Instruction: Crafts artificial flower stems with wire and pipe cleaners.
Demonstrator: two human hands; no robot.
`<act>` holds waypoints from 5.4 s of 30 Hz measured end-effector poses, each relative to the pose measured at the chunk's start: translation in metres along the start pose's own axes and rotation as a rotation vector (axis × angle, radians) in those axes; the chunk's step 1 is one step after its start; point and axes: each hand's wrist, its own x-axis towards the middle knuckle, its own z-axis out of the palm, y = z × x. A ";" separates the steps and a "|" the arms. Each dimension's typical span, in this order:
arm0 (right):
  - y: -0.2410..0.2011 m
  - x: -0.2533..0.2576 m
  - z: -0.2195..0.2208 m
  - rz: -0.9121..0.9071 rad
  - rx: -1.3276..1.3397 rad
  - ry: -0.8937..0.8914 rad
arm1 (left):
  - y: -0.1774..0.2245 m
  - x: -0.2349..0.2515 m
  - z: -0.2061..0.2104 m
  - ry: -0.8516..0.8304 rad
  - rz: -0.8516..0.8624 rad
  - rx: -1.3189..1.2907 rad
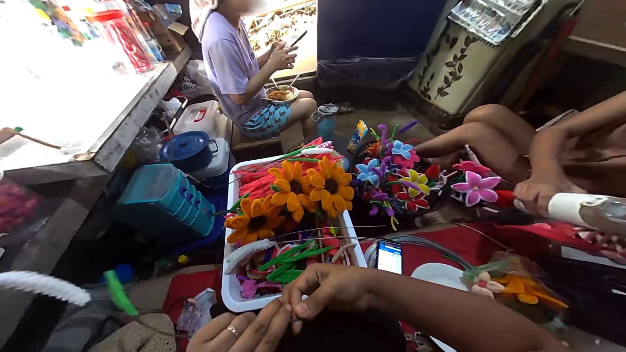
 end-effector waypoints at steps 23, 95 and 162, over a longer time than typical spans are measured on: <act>0.014 0.018 0.049 -0.501 0.345 0.087 | -0.003 0.015 0.006 0.248 -0.151 0.041; 0.010 0.054 0.002 -0.629 -0.772 0.666 | -0.011 0.021 0.033 0.220 -0.698 -0.251; 0.023 0.041 0.008 -0.668 -0.655 0.866 | -0.007 0.015 0.061 0.077 -0.640 -0.285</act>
